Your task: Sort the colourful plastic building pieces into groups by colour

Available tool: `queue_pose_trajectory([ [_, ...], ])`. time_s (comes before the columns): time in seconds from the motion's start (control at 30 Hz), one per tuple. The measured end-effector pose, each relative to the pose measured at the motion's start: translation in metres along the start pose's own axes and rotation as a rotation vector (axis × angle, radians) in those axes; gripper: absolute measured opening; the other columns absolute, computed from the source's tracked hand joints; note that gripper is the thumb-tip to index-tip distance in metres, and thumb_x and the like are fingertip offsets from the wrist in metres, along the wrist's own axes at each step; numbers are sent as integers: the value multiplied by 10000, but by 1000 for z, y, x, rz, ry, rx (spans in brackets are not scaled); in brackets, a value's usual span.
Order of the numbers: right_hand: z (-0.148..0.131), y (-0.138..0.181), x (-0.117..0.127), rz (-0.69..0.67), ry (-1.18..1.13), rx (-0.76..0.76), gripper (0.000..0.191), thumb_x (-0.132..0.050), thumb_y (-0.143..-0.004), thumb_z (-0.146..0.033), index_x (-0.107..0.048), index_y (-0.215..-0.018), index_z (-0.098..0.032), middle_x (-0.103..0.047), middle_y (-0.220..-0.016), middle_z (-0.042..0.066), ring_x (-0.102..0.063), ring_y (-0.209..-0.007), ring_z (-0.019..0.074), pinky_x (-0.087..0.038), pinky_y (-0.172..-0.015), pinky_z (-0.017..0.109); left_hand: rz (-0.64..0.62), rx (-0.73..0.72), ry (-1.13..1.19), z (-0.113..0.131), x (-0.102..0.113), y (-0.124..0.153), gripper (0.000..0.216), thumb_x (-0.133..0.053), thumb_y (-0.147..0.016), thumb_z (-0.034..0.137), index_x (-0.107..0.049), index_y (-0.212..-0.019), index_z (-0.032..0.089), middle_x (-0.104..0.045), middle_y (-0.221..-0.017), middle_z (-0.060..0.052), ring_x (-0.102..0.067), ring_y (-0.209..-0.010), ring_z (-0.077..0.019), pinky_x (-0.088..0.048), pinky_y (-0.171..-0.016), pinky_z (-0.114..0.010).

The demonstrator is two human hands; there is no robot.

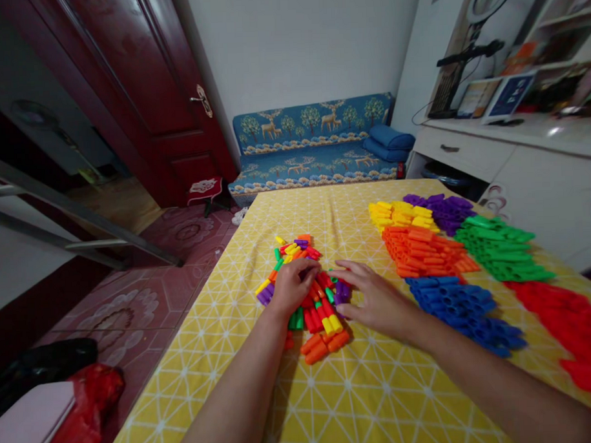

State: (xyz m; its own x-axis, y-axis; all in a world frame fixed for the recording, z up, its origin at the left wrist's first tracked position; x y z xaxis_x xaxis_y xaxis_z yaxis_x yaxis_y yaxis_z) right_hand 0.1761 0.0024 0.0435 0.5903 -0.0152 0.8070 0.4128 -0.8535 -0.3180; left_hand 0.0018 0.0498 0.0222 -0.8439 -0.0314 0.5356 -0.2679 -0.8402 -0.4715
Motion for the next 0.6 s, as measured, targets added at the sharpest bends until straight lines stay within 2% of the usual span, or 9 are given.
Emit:
queue_pose_trajectory([
  [0.07, -7, -1, -18, -55, 79, -27, 622, -662, -694, -159, -588, -1303, -257, -448, -1461, 92, -420, -1331, 273, -383, -1080, 453, 0, 4, 9, 0, 0, 0, 160, -576, -867, 174, -721, -933, 181, -751, -918, -65, -694, -866, -193, -537, -794, -302],
  [0.13, -7, -3, -26, -32, 151, -52, 546, -630, -696, -110, -630, -1227, -237, -520, -1383, 92, -444, -1287, 261, -392, -1056, 429, 7, 6, 8, 0, 0, 0, 159, -578, -864, 168, -724, -926, 184, -751, -911, -60, -694, -860, -189, -535, -798, -301],
  [0.2, -3, -5, -27, 28, 207, -82, 439, -630, -721, -120, -651, -1145, -233, -604, -1243, 79, -498, -1184, 246, -418, -982, 405, 21, 5, 7, 0, 0, 0, 158, -582, -859, 162, -724, -924, 185, -750, -907, -56, -692, -856, -185, -534, -800, -299],
  [0.3, -3, -2, -25, 94, 267, -109, 329, -665, -760, -207, -642, -1086, -243, -641, -1118, 62, -524, -1075, 241, -404, -896, 395, 30, 4, 0, -1, 0, 0, 165, -580, -856, 157, -725, -930, 184, -750, -912, -55, -691, -861, -185, -534, -805, -298],
  [0.5, -23, 2, -25, 50, 388, -41, 320, -687, -799, -265, -630, -1114, -259, -638, -1142, 59, -507, -1053, 254, -328, -867, 400, 23, -5, -28, 2, 1, -1, 164, -580, -858, 160, -728, -925, 186, -752, -896, -55, -693, -841, -185, -530, -773, -294],
  [0.6, -24, -3, -26, 28, 443, -43, 292, -664, -839, -263, -636, -1130, -271, -653, -1111, 52, -515, -1022, 252, -314, -819, 394, 40, -7, -23, 1, 2, -1, 172, -568, -863, 154, -725, -928, 182, -751, -899, -59, -693, -840, -184, -532, -774, -297],
])
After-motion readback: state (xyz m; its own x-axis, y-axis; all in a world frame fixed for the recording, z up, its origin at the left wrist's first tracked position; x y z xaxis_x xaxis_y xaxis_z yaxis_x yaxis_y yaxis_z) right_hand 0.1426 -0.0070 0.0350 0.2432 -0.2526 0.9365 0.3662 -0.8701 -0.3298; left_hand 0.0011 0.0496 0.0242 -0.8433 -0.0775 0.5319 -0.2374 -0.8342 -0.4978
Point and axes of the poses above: each hand's wrist, its own y-axis away from the middle knuckle, its own x-axis out of the back of the hand, z = x × y, the point moved 5 cm from there along -y, towards the middle knuckle
